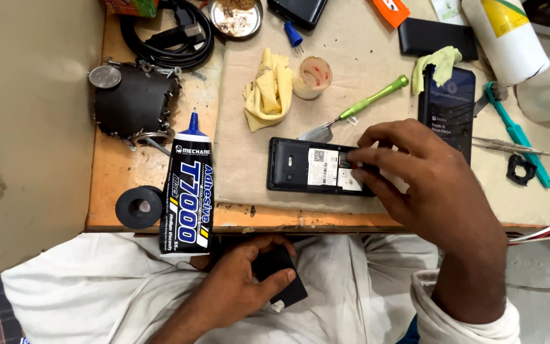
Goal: The person repairs a keypad mobile phone at a workbench. They pry open the back cover, remove and reseat the battery, use a green screwdriver on the phone, press its buttons, power the phone on to test it, then press the cover closed and set the phone down.
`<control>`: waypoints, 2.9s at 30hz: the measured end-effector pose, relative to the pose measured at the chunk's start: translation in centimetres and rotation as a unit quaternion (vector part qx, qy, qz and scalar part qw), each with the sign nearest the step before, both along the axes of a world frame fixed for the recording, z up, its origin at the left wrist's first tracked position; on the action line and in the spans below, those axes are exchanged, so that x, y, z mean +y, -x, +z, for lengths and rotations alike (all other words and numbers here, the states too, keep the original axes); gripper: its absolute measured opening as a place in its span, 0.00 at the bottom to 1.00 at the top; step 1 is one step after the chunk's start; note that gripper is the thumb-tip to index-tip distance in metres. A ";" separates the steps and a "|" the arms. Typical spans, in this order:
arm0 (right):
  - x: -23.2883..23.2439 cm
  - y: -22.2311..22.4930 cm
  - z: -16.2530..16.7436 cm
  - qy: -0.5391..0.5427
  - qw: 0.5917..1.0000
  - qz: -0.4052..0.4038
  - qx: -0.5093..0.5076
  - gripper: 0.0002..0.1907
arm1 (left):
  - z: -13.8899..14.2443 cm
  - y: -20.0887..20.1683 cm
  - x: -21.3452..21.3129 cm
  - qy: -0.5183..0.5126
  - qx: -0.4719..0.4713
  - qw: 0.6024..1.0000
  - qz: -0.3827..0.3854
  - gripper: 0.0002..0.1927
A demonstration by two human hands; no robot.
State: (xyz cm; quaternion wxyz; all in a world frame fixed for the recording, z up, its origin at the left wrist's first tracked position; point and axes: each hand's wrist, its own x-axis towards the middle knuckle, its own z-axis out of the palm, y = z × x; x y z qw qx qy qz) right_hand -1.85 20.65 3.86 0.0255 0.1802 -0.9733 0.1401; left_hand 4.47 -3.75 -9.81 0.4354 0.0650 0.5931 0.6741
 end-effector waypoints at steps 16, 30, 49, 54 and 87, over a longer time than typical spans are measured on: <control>-1.0 -0.1 0.1 -0.036 0.999 -0.014 0.023 0.08 | -0.1 -0.9 -0.6 -0.049 -0.008 0.998 0.024 0.13; -1.2 -1.0 0.4 -0.031 0.999 -0.023 0.017 0.10 | -0.2 -1.3 -1.2 -0.057 0.000 0.998 0.021 0.12; -1.8 -2.9 -0.2 0.012 0.998 -0.052 0.039 0.12 | -0.3 -1.1 -1.6 -0.050 0.021 0.998 0.022 0.12; -1.4 -2.9 -0.7 -0.002 0.998 -0.057 0.040 0.13 | -0.3 -1.3 -1.4 -0.072 0.023 0.997 0.032 0.12; -5.3 -15.9 -2.8 0.164 0.960 -0.229 0.004 0.13 | 6.6 -2.8 3.0 -0.098 0.081 0.954 0.271 0.14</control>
